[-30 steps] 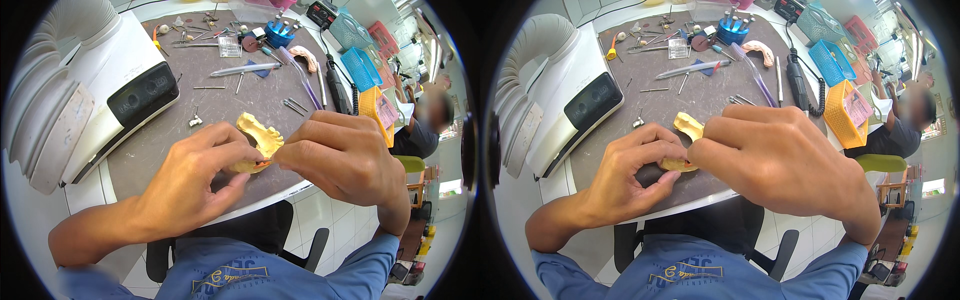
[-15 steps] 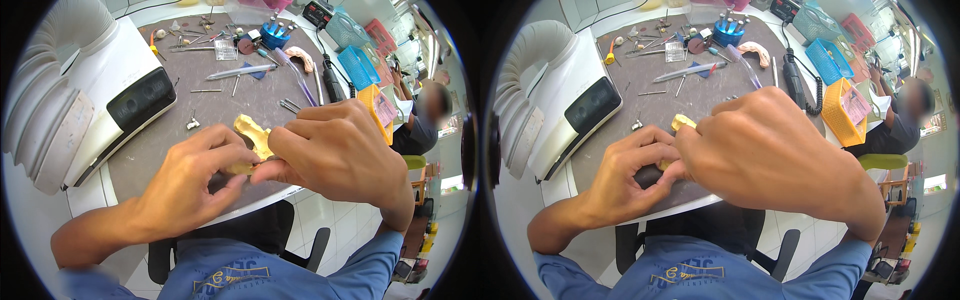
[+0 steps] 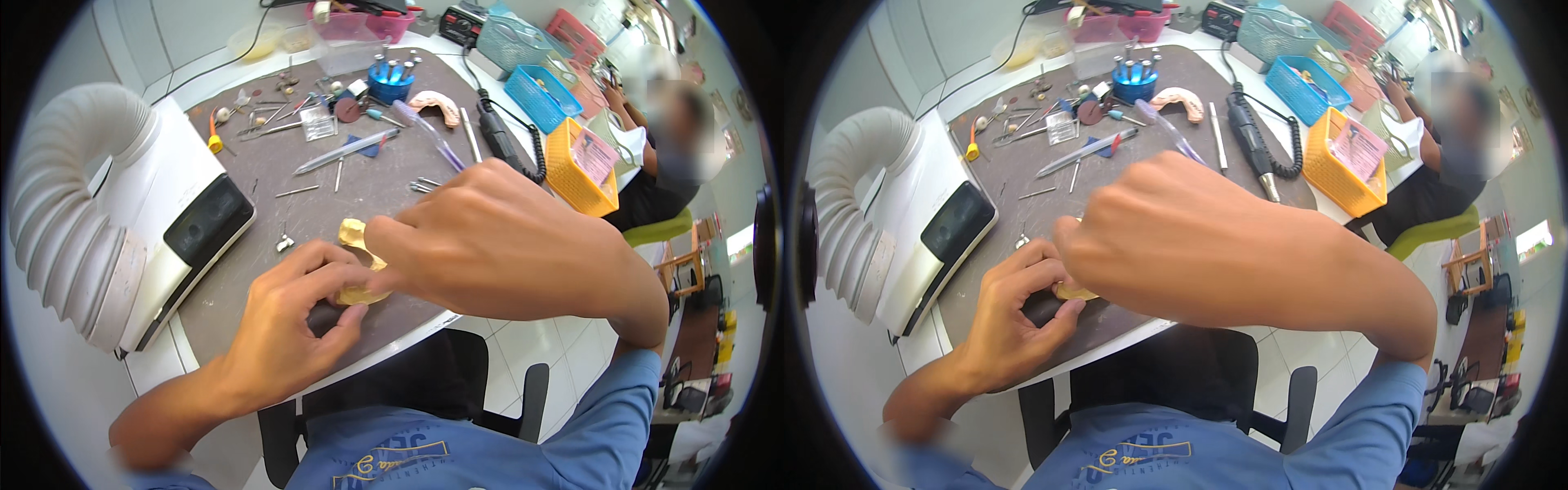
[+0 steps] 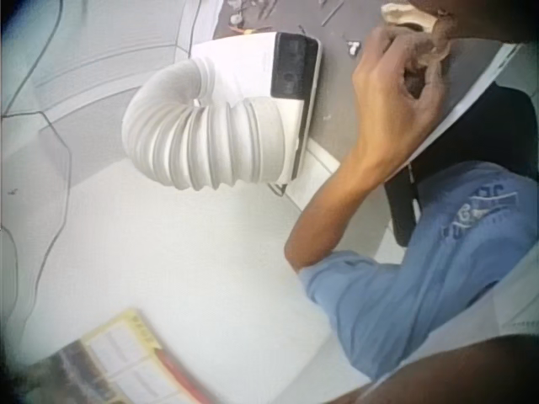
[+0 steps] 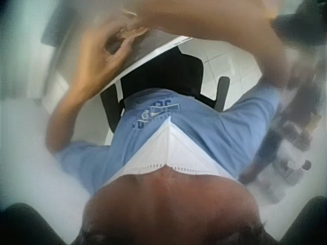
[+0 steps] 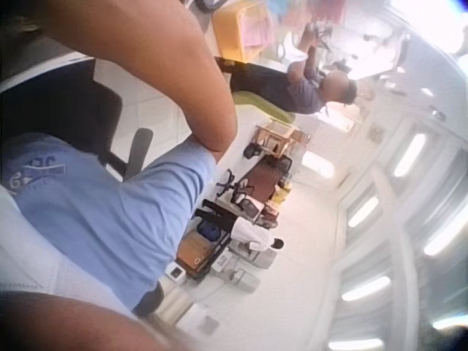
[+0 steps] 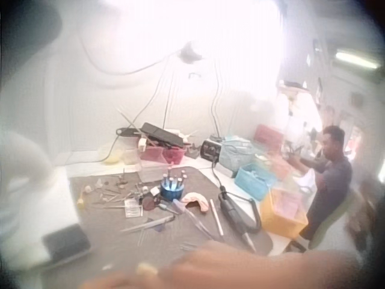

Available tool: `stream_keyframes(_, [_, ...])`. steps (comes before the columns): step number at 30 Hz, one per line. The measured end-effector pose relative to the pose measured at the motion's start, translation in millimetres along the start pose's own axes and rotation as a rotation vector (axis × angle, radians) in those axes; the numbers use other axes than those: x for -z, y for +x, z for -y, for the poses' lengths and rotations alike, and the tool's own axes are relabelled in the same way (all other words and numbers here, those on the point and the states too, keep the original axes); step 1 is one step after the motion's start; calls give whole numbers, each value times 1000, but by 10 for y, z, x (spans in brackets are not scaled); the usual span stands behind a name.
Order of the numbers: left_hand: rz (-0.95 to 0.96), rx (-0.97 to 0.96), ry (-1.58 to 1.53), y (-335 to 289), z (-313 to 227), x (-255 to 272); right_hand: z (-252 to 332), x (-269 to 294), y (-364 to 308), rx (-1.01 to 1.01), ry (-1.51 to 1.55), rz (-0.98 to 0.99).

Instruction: The person uses a rotary tool to grind a small metal component, then places it into a yellow dental cast. They then handle a blue and orange dental impression tray, insert a small metal pin into it, and finally mix a white paste in a small container using a wooden stick.

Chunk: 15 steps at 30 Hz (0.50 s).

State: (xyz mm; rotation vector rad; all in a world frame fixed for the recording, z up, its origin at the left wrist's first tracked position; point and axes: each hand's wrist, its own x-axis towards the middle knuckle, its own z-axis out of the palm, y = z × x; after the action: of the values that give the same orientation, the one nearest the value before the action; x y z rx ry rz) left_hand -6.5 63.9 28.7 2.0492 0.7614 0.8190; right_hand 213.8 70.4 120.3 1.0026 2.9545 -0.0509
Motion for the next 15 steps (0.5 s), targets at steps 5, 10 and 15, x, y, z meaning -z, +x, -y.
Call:
stream_keyframes(5, [2,-39,56,56,47,-63,-20,-47,-72,-84,90,-10])
stream_keyframes(10, [18,-2,110,44,-18,-26,5,52,-41,-57,86,58])
stream_keyframes(15, [10,-36,40,33,78,-51,-37,-43,-73,10,78,-66])
